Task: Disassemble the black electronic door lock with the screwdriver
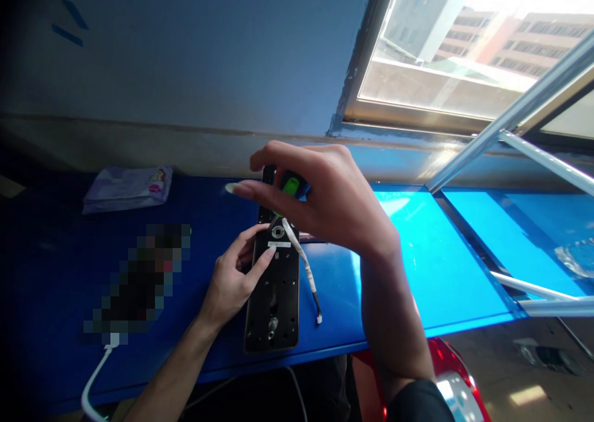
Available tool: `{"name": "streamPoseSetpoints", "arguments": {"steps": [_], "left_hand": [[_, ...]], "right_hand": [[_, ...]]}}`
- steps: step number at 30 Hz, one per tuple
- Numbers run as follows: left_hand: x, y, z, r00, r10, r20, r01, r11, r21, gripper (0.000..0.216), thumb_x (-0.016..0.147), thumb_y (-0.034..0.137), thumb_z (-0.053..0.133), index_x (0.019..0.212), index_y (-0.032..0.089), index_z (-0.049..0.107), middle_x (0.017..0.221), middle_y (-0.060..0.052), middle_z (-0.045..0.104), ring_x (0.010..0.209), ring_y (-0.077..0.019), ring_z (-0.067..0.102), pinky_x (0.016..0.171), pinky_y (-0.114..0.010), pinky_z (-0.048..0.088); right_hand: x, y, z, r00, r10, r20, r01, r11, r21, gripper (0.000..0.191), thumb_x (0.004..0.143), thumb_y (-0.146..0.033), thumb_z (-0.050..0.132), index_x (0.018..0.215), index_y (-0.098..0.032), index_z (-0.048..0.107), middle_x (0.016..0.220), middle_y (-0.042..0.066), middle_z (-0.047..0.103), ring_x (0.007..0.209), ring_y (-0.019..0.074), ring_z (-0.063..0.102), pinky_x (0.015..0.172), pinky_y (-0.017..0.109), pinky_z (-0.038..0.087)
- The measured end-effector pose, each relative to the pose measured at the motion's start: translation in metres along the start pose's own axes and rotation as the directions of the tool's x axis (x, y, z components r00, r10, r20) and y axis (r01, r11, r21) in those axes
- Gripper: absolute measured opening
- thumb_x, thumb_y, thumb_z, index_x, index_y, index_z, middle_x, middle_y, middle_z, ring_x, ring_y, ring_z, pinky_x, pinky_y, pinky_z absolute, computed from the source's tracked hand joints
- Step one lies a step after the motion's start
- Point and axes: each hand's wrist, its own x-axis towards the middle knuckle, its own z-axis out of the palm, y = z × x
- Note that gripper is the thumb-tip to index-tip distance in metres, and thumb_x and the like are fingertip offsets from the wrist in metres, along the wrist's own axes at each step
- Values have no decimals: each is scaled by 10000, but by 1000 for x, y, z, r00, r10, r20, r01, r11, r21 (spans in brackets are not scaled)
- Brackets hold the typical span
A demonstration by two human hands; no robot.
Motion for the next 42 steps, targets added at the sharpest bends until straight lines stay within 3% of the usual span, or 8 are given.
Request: {"name": "streamPoseSetpoints", "arguments": {"steps": [6, 12, 18, 25, 31, 34, 38, 42], "left_hand": [[0, 2, -1, 1000, -16, 0, 16, 1000, 7, 417, 973, 417, 701, 1364, 279, 655, 1285, -40, 781, 1118, -247, 782, 978, -350, 650], [0, 3, 0, 1000, -7, -10, 7, 1000, 15, 411, 966, 410, 702, 1352, 273, 663, 1249, -40, 793, 1093, -250, 789, 978, -357, 653], [-1, -1, -1, 1000, -10, 3, 10, 1000, 3, 411, 979, 409, 698, 1372, 295, 650, 1266, -28, 787, 1113, -238, 782, 979, -336, 642], [0, 2, -1, 1000, -25, 0, 25, 1000, 6, 415, 972, 417, 699, 1360, 277, 653, 1281, -40, 782, 1117, -247, 781, 975, -351, 647], [0, 3, 0, 1000, -16, -4, 16, 1000, 7, 414, 963, 414, 703, 1351, 276, 657, 1263, -41, 788, 1102, -250, 786, 983, -363, 649], [0, 3, 0, 1000, -16, -5, 16, 1000, 10, 417, 966, 420, 699, 1356, 279, 656, 1273, -42, 785, 1113, -257, 784, 984, -370, 651], [0, 2, 0, 1000, -8, -8, 8, 1000, 14, 414, 969, 418, 699, 1358, 284, 656, 1278, -40, 782, 1115, -254, 782, 988, -362, 647], [0, 1, 0, 1000, -17, 5, 17, 1000, 5, 412, 977, 409, 695, 1369, 293, 649, 1284, -29, 781, 1122, -243, 780, 984, -345, 646]], "right_hand": [[-2, 5, -3, 999, 8, 43, -8, 1000, 0, 152, 1025, -260, 632, 1103, -221, 757, 967, 17, 793, 797, 135, 724, 734, 277, 565], [-5, 2, -6, 998, -20, 63, 16, 999, 52, 491, 840, -78, 616, 1302, -239, 665, 1031, 23, 769, 842, 174, 715, 817, 330, 612], [0, 4, -1, 1000, -21, -7, 21, 1000, 8, 151, 979, -307, 702, 1058, -190, 752, 863, 20, 758, 747, 142, 691, 699, 290, 551], [-1, 10, -3, 1000, -17, 21, 17, 1000, 2, 169, 999, -235, 652, 1127, -194, 753, 929, 10, 778, 768, 124, 707, 740, 265, 557], [-3, 3, -5, 998, 42, 37, -43, 999, 6, 497, 911, -123, 582, 1378, -284, 633, 1118, 41, 772, 903, 191, 734, 870, 322, 616], [-1, 2, -2, 999, 41, 32, -41, 999, -23, 377, 956, -213, 614, 1325, -276, 662, 1127, 60, 777, 943, 215, 736, 903, 358, 619], [1, 5, 2, 1000, 12, -22, -13, 999, -42, 192, 992, -376, 704, 1106, -227, 748, 890, 16, 779, 725, 161, 719, 742, 321, 603], [1, 7, 0, 1000, -22, -7, 22, 1000, -22, 158, 999, -287, 701, 1126, -204, 745, 911, 14, 781, 744, 144, 726, 761, 299, 593]]}}
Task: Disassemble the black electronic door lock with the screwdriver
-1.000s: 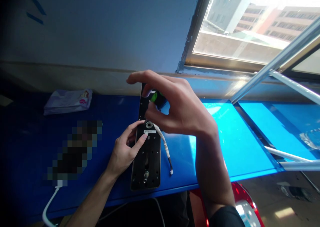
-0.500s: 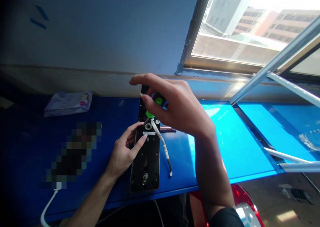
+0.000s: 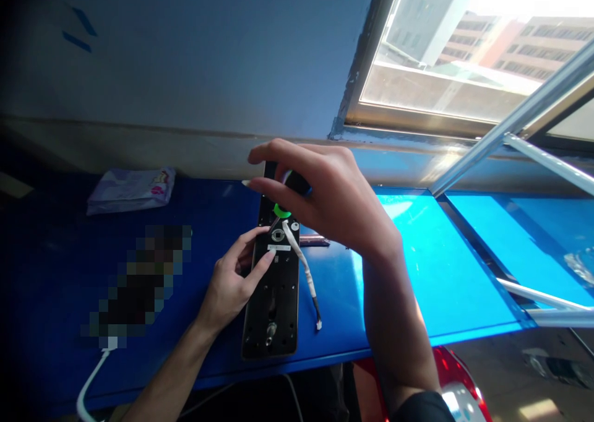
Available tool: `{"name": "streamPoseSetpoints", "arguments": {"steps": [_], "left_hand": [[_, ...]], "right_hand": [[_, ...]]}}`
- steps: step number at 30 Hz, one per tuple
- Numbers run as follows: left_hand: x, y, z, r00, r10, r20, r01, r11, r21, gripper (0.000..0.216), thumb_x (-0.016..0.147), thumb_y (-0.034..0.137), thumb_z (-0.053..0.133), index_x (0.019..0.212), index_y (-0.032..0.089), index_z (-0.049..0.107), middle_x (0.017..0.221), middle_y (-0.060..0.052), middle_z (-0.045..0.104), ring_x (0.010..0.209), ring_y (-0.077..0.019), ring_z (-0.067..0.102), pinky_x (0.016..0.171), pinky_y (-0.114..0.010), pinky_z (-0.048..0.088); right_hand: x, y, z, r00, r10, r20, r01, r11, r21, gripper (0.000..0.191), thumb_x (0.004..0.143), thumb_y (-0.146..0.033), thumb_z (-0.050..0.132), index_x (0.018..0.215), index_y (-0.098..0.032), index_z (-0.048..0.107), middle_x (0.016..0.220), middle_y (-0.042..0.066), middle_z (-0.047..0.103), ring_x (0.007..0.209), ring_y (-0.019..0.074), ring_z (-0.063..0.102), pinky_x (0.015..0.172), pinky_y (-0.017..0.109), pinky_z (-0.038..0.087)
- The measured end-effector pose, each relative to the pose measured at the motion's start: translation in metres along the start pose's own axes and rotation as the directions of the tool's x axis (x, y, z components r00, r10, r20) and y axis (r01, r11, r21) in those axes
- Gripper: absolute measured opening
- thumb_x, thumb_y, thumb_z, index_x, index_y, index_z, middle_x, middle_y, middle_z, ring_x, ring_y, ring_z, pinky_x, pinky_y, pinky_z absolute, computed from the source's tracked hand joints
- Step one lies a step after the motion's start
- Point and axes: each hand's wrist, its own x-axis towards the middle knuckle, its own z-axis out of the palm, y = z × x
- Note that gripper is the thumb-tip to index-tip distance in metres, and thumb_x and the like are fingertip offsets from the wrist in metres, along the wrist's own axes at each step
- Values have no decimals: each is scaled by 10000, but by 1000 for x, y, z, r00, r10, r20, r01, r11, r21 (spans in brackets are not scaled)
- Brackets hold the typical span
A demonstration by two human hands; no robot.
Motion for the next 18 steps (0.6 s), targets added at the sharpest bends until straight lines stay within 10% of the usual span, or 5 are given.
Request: {"name": "streamPoseSetpoints", "arguments": {"steps": [18], "left_hand": [[-1, 0, -1, 1000, 3, -2, -3, 1000, 4, 405, 977, 410, 699, 1362, 297, 650, 1275, -23, 784, 1118, -238, 782, 983, -336, 643]], "right_hand": [[0, -2, -4, 998, 41, 46, -41, 999, 7, 227, 1023, -396, 662, 1175, -237, 715, 927, 37, 777, 819, 178, 731, 810, 313, 602]]}}
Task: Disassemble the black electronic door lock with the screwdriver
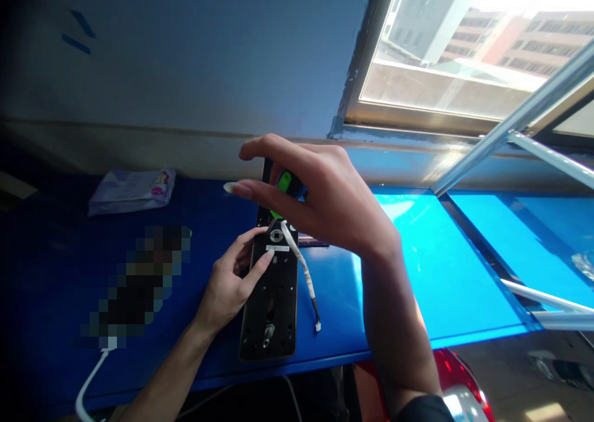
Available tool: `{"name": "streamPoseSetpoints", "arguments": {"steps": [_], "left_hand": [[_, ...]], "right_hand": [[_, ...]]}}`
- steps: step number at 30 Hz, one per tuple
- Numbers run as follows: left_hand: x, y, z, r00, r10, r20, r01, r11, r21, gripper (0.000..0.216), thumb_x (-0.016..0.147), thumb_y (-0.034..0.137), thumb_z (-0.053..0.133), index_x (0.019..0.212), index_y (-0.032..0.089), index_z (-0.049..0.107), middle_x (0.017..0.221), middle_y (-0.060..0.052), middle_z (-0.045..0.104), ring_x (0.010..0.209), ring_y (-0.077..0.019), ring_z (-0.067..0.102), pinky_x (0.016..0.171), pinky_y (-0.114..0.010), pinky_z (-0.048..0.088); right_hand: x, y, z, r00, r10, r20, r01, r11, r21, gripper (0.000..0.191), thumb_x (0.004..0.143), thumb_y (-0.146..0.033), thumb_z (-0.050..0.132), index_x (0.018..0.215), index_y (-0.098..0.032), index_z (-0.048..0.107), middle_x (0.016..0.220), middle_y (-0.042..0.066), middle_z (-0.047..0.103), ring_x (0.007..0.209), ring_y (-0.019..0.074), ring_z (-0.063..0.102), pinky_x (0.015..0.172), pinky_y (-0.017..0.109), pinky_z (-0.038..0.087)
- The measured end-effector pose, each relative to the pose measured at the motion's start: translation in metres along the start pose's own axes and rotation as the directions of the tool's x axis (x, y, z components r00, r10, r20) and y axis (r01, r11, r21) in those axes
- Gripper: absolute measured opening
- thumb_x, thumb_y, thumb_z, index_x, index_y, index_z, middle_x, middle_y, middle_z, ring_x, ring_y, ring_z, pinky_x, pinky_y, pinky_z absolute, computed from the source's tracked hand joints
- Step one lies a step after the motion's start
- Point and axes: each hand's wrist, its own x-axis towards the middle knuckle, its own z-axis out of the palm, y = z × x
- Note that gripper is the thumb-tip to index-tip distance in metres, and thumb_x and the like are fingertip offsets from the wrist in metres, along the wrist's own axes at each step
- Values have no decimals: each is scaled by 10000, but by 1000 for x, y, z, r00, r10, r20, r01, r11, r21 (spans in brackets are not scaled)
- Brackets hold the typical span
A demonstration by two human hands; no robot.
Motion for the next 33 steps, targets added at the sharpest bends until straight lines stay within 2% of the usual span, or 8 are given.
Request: {"name": "streamPoseSetpoints", "arguments": {"steps": [5, 10, 14, 20, 24, 26, 28, 33], "left_hand": [[0, 1, -1, 1000, -13, -4, 13, 1000, 9, 412, 969, 419, 713, 1357, 294, 655, 1253, -29, 793, 1103, -246, 786, 974, -339, 644], [0, -1, 0, 1000, -7, 0, 7, 1000, 3, 415, 975, 413, 706, 1367, 290, 650, 1271, -33, 787, 1112, -242, 783, 988, -337, 636], [0, -2, 1, 1000, -12, 0, 12, 1000, 3, 417, 977, 408, 707, 1374, 295, 648, 1310, -23, 772, 1141, -232, 772, 996, -319, 627], [0, -4, 0, 1000, -15, 2, 15, 1000, -7, 423, 974, 408, 713, 1378, 303, 643, 1265, -11, 787, 1105, -218, 783, 974, -303, 634], [-1, -3, -1, 1000, -20, 3, 20, 1000, -13, 419, 982, 406, 703, 1383, 307, 635, 1255, -10, 789, 1108, -217, 783, 970, -307, 640], [-1, -1, -1, 1000, -17, 7, 17, 1000, -13, 405, 987, 399, 693, 1377, 302, 638, 1268, -14, 784, 1118, -218, 780, 981, -314, 638], [-1, 0, -2, 1000, -13, 8, 13, 1000, -10, 392, 989, 392, 688, 1367, 299, 644, 1270, -13, 783, 1122, -216, 778, 983, -313, 637], [-1, 1, -2, 1000, -1, 4, 1, 1000, 16, 394, 986, 370, 686, 1373, 315, 640, 1286, 4, 780, 1141, -205, 771, 997, -306, 628]], "right_hand": [[-1, -1, 0, 1000, 0, 7, 0, 1000, 3, 216, 1020, -398, 666, 1177, -258, 713, 966, 35, 786, 844, 183, 745, 828, 314, 606], [1, 0, 2, 997, -78, -28, 79, 997, 22, 249, 1017, -363, 688, 1169, -167, 717, 912, 42, 777, 779, 157, 731, 764, 301, 579], [1, 0, 1, 999, -44, 6, 44, 999, 14, 200, 1033, -269, 645, 1206, -192, 709, 975, 38, 792, 841, 155, 744, 838, 300, 594], [-3, -1, -3, 992, -101, 70, 93, 990, 108, 508, 877, -77, 593, 1367, -205, 630, 1266, 59, 746, 1070, 190, 727, 924, 319, 610], [-2, 1, 1, 991, -132, 11, 131, 988, 77, 268, 960, -268, 721, 1200, -148, 723, 1068, 51, 787, 882, 149, 734, 799, 281, 595], [-2, 2, 3, 993, -118, 6, 118, 992, 55, 251, 962, -354, 760, 1113, -153, 751, 949, 24, 783, 793, 123, 717, 737, 259, 572], [-2, 2, 3, 994, -108, 5, 108, 993, 49, 198, 981, -291, 727, 1127, -160, 750, 928, 19, 778, 763, 114, 706, 703, 253, 561], [-3, 0, 2, 992, -123, 35, 120, 990, 76, 455, 869, -90, 653, 1322, -132, 665, 1123, 65, 767, 931, 150, 731, 777, 270, 590]]}}
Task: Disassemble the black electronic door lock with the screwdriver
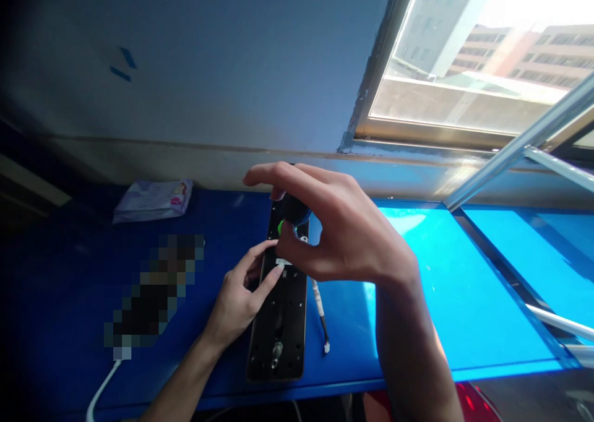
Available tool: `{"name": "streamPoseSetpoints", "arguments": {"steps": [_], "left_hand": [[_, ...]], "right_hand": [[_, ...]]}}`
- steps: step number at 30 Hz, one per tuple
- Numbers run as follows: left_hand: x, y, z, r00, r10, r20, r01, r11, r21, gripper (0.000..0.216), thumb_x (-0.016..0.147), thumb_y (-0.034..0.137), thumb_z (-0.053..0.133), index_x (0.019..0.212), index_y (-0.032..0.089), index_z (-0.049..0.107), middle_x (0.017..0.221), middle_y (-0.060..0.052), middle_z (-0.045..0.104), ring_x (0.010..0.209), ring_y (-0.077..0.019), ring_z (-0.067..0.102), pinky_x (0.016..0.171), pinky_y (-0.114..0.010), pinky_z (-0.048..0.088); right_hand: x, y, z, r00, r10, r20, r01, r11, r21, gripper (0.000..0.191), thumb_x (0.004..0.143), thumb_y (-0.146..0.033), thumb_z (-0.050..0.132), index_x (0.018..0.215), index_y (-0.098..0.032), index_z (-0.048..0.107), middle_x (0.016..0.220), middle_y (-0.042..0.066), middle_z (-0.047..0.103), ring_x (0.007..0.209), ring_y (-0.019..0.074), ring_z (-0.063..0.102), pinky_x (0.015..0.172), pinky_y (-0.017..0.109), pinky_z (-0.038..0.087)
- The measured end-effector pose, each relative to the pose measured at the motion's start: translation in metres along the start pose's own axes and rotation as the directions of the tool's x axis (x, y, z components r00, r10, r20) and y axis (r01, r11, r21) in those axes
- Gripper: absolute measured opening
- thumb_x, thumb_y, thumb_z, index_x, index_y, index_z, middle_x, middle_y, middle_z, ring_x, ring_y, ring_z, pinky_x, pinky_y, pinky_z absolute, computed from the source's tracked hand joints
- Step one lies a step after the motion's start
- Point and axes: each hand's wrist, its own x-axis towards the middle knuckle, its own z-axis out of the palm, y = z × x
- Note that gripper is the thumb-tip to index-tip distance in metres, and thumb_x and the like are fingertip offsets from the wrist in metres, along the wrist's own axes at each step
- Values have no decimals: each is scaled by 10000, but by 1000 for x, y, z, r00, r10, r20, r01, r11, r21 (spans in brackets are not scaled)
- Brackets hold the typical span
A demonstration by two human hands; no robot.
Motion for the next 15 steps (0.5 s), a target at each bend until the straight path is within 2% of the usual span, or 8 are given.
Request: {"name": "streamPoseSetpoints", "arguments": {"steps": [5, 8, 10, 15], "left_hand": [[-1, 0, 0, 1000, -7, 7, 7, 1000, 11, 391, 994, 376, 673, 1377, 301, 636, 1293, -12, 779, 1140, -216, 773, 1009, -328, 625], [-1, -1, 0, 1000, -8, 3, 8, 1000, 15, 395, 997, 387, 674, 1382, 310, 631, 1305, -8, 775, 1157, -216, 767, 1018, -325, 620], [-1, -3, 1, 1000, -15, 3, 15, 1000, 10, 399, 997, 395, 679, 1385, 319, 629, 1312, -2, 773, 1165, -215, 764, 1015, -317, 620], [0, -4, 1, 1000, -22, -5, 22, 1000, 5, 394, 995, 416, 681, 1374, 318, 634, 1310, -6, 769, 1129, -214, 774, 994, -311, 626]], "right_hand": [[1, 2, 2, 1000, 15, -25, -15, 1000, -24, 276, 964, -189, 697, 1237, -147, 703, 1040, 48, 788, 813, 124, 730, 727, 257, 571], [1, 1, 2, 1000, -10, 2, 10, 1000, 8, 402, 920, -74, 634, 1315, -146, 664, 1120, 57, 776, 908, 137, 737, 773, 256, 581], [0, 0, 2, 999, -27, 19, 27, 1000, 16, 474, 890, -58, 631, 1358, -136, 639, 1174, 72, 763, 995, 157, 729, 829, 272, 583], [-1, -3, 5, 999, -20, -32, 19, 999, -32, 200, 990, -238, 697, 1176, -172, 726, 969, 15, 771, 782, 107, 690, 692, 250, 533]]}}
